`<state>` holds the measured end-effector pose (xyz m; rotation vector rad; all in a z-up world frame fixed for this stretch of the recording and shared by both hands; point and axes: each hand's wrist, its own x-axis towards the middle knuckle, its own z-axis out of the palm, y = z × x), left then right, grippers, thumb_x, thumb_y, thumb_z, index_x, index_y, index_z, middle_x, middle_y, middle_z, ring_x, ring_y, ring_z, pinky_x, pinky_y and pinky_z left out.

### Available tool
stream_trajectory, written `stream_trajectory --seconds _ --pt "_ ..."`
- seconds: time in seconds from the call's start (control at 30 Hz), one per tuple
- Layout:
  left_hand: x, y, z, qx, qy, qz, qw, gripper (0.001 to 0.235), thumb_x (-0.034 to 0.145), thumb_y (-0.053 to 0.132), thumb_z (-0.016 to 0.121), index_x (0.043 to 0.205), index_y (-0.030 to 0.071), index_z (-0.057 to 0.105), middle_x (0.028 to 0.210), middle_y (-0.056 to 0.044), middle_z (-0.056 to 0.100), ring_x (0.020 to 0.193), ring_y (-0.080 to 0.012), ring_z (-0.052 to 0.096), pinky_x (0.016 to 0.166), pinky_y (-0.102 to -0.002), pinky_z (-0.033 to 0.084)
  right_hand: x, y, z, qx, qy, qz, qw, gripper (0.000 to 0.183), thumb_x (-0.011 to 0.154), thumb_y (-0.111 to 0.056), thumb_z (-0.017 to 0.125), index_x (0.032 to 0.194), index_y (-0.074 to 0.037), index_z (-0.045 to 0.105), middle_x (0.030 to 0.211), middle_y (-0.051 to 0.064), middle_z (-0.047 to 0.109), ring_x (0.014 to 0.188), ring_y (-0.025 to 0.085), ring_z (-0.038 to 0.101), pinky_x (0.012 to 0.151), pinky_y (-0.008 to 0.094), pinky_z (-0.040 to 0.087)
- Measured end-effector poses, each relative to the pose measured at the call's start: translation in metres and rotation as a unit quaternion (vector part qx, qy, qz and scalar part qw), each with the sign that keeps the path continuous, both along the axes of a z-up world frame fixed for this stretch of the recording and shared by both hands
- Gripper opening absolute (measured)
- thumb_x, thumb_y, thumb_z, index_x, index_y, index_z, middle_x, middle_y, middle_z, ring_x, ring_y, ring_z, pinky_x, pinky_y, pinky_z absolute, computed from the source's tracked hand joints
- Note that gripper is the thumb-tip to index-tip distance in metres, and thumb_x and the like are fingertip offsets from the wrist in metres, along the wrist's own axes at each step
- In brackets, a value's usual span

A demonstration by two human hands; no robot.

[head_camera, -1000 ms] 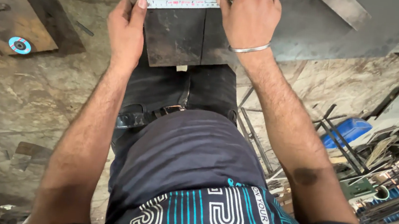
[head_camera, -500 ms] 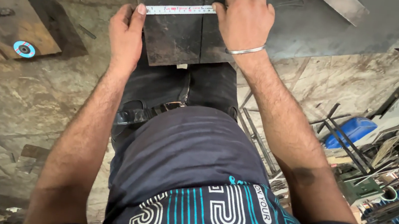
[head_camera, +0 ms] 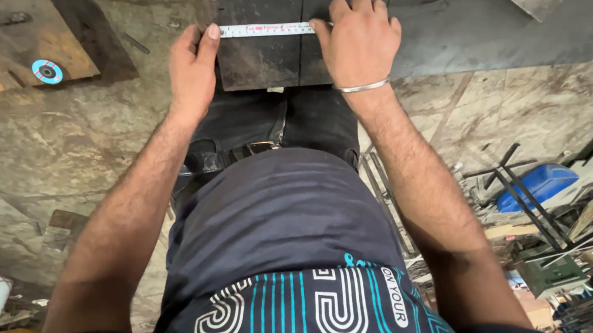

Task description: The person holds a steel bar against a large metal plate and uses a tape measure to take measurements, then marks the plate with a marker. They reposition the bar and tape measure several times and continue marking along the plate edge.

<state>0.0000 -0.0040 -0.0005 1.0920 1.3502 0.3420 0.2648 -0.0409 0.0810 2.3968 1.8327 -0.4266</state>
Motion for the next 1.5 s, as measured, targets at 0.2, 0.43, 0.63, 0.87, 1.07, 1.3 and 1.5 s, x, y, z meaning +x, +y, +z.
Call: stream_trajectory --seconds 0.2,0.43,0.63,0.87,1.07,1.3,1.5 --pt "-0.001 0.001 0.0 -0.005 -0.019 -0.002 1.0 0.035 0.111 0.027 0.06 0.09 0.001 0.052 0.079 0.001 0.046 0.08 -0.0096 0.039 0.069 -0.032 0.039 -0.005 -0.002 0.0 -0.004 -0.009 -0.02 1.0 0.033 0.082 -0.042 0.084 0.084 -0.013 0.07 0.09 0.007 0.063 0.086 0.031 0.063 0.068 0.049 0.046" --pt "0.0 0.007 0.006 -0.034 0.009 -0.007 0.999 0.036 0.111 0.029 0.061 0.089 0.001 0.053 0.076 0.002 0.044 0.076 -0.0088 0.038 0.064 -0.03 0.037 -0.001 -0.001 -0.002 -0.002 -0.01 -0.012 1.0 0.033 0.083 -0.042 0.085 0.084 -0.012 0.07 0.089 0.008 0.063 0.085 0.031 0.063 0.067 0.049 0.046" --pt "-0.011 0.008 -0.009 -0.109 -0.06 0.027 0.992 0.032 0.109 0.031 0.062 0.093 0.003 0.061 0.08 0.002 0.059 0.071 -0.0068 0.053 0.061 -0.027 0.044 0.001 -0.003 -0.007 0.01 -0.005 -0.007 1.0 0.034 0.082 -0.042 0.086 0.083 -0.012 0.071 0.088 0.008 0.064 0.086 0.031 0.063 0.066 0.049 0.045" --pt "-0.021 0.015 -0.017 -0.154 -0.112 0.019 0.981 0.026 0.109 0.025 0.065 0.097 0.002 0.06 0.086 -0.002 0.066 0.074 -0.0093 0.062 0.062 -0.026 0.049 0.002 -0.005 -0.009 0.011 -0.006 -0.011 1.0 0.034 0.08 -0.042 0.087 0.083 -0.012 0.071 0.088 0.008 0.064 0.087 0.031 0.064 0.067 0.05 0.046" --pt "-0.016 0.023 -0.007 -0.173 -0.076 -0.002 0.982 0.025 0.107 0.026 0.064 0.098 0.003 0.061 0.086 -0.002 0.068 0.072 -0.0092 0.065 0.06 -0.024 0.052 0.0 -0.007 -0.009 0.028 -0.009 -0.011 1.0 0.036 0.079 -0.044 0.087 0.084 -0.012 0.072 0.088 0.008 0.065 0.087 0.031 0.064 0.067 0.051 0.047" --pt "-0.014 0.025 0.001 -0.165 -0.091 -0.018 0.982 0.023 0.106 0.024 0.065 0.104 0.002 0.063 0.089 -0.002 0.069 0.072 -0.0082 0.065 0.061 -0.024 0.052 0.0 -0.011 -0.014 0.026 -0.014 -0.021 0.999 0.035 0.078 -0.044 0.086 0.083 -0.012 0.073 0.087 0.008 0.066 0.087 0.031 0.065 0.067 0.052 0.048" --pt "-0.011 0.026 0.003 -0.162 -0.093 -0.01 0.982 0.022 0.106 0.021 0.067 0.109 -0.001 0.067 0.087 -0.002 0.068 0.07 -0.0078 0.063 0.059 -0.024 0.05 0.001 -0.01 -0.014 0.028 -0.012 -0.026 0.999 0.036 0.077 -0.045 0.085 0.085 -0.011 0.074 0.088 0.009 0.066 0.088 0.031 0.065 0.067 0.053 0.048"
